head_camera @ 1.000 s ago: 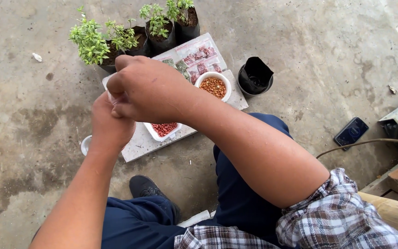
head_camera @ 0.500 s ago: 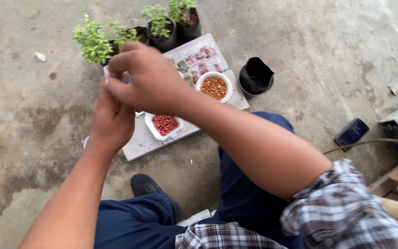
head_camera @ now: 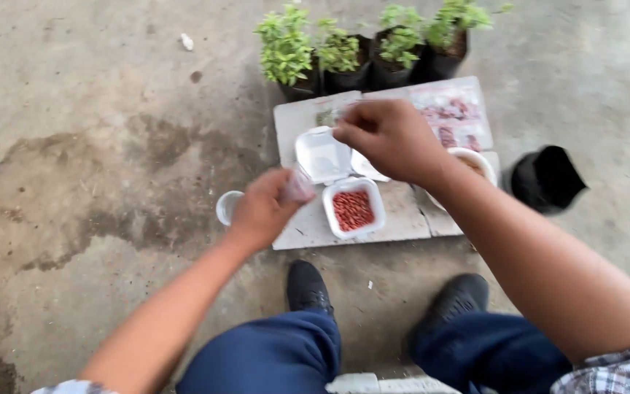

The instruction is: The person is sorting and putting various types of seeds into small, clear plastic bags.

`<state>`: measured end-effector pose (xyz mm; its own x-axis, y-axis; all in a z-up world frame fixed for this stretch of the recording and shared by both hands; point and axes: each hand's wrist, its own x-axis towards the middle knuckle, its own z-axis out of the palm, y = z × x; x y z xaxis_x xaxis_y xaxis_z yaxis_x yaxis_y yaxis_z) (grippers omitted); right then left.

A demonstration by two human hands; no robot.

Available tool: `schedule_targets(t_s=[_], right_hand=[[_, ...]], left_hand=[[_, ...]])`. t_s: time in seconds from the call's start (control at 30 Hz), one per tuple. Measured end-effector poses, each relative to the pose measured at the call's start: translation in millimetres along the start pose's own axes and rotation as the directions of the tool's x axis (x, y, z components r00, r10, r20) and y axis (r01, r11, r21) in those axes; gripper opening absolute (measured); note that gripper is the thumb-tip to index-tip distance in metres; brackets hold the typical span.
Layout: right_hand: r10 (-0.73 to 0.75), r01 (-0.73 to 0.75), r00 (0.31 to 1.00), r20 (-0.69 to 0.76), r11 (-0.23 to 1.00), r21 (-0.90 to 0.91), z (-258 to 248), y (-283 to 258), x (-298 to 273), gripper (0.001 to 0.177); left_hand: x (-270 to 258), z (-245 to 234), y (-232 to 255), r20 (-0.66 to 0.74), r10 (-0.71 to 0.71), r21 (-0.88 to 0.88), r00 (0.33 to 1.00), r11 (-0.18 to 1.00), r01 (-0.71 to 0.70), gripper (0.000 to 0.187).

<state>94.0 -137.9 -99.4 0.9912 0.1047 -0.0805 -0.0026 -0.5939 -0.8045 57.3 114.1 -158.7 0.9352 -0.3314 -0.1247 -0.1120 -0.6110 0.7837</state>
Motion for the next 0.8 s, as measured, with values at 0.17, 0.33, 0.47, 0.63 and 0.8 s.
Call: schedule_targets(t_s=[0.17, 0.33, 0.47, 0.63, 0.8], right_hand=[[0.194, -0.112, 0.963, 0.188, 0.919, -0.377, 95.0, 135.9, 48.7, 0.026], [0.095, 0.128, 0.948, 0.303, 0.758, -0.639, 135.1, 156.9, 78.9, 0.023], [0.141, 0.241, 0.902, 0.409, 0.621, -0.745, 163.2, 178.4, 99.1, 0.021], [0.136, 0.269, 0.893, 0.428, 0.601, -0.753, 169.7, 181.7, 99.9, 0.018], [0.271, -0.069, 0.896, 0.351, 0.867, -0.494, 108.8, 122.7, 63.8, 0.026]], left_hand=[[23.7, 84.8, -113.7, 0.053, -0.283, -0.110, 0.958, 0.951, 0.288, 0.033], [12.6, 127.0, -160.1, 0.088, -0.433, -0.322, 0.897, 0.840, 0.437, 0.030], [15.6, 121.5, -155.1, 0.122, -0.462, -0.336, 0.879, 0.814, 0.474, 0.036], [4.0, 120.3, -154.8, 0.030, -0.381, -0.277, 0.924, 0.885, 0.374, 0.036], [-2.0, 118.8, -153.0, 0.022, -0.202, -0.034, 0.979, 0.979, 0.202, 0.037]])
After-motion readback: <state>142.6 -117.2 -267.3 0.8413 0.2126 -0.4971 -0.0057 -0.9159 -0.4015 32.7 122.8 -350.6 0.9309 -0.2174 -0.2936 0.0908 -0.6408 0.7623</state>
